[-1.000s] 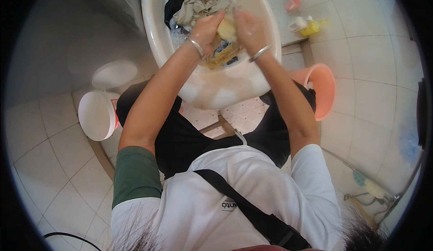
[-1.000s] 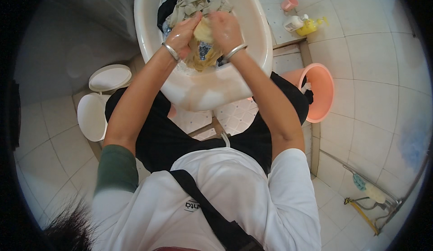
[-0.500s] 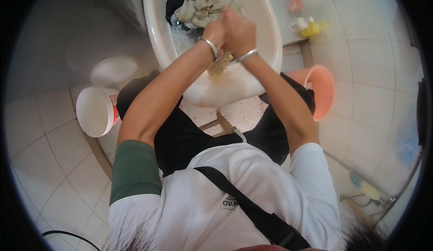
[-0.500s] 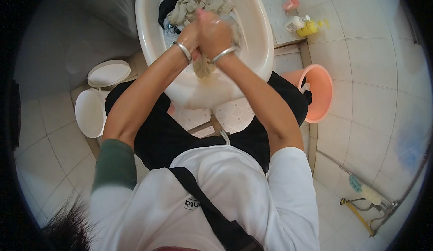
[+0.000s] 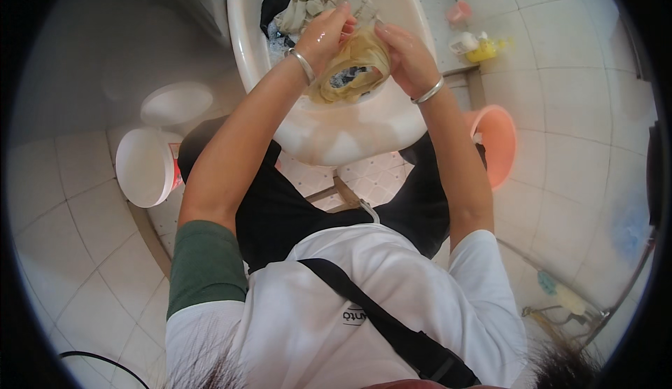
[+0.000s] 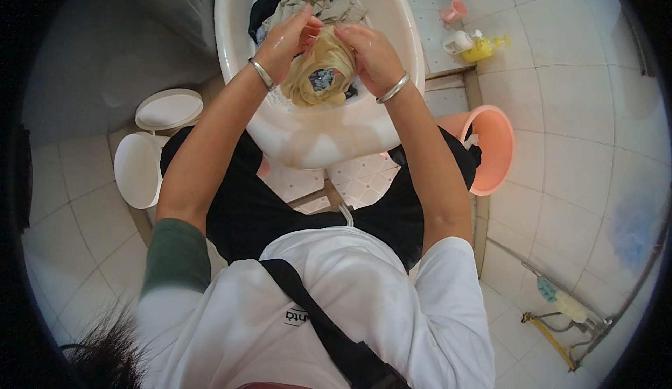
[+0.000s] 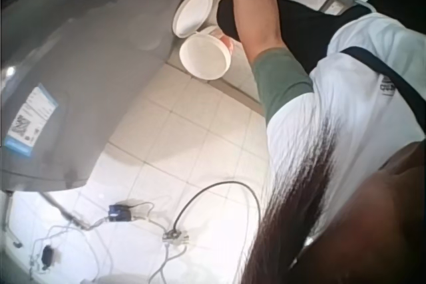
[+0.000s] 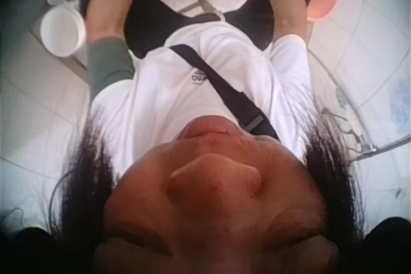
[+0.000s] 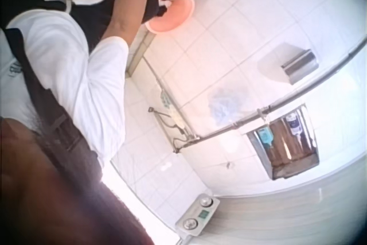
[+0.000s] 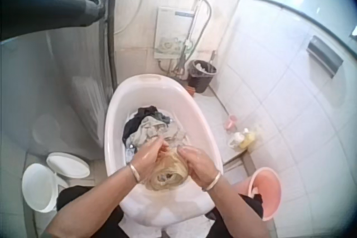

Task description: The person washes laundry by hand in a sink by scrubbing items with soap and water, wringing them out, and moving them between containers.

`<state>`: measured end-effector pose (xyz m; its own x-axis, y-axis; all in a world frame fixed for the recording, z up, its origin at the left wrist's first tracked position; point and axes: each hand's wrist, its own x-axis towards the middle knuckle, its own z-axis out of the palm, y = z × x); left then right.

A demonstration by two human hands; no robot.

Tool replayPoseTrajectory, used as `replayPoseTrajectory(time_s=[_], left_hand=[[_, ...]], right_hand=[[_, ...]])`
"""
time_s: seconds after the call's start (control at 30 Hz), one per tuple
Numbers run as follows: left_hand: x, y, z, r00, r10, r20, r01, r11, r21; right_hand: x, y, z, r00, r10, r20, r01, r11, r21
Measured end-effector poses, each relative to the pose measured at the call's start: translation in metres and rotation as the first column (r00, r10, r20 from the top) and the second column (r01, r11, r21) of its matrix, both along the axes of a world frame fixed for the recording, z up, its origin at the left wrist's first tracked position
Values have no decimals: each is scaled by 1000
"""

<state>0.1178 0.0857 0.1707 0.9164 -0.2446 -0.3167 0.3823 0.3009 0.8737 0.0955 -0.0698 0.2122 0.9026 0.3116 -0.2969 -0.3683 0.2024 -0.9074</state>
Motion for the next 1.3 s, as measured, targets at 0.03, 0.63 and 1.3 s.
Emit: replayPoseTrajectory(time_s=[0.03, 0.63, 1.3], left_hand=[[-2, -1, 1, 995, 44, 90, -51, 996, 80], [-21, -10, -13, 994, -100, 40, 107, 943, -314], [-11, -2, -4, 978, -68, -199, -44, 858, -511]], right_hand=[[-1, 0, -1, 1000, -6, 3, 6, 1000, 11], [-12, -20, -15, 972, -214, 96, 222, 972, -79], [-12, 20, -28, 908, -187, 375, 325, 878, -352]])
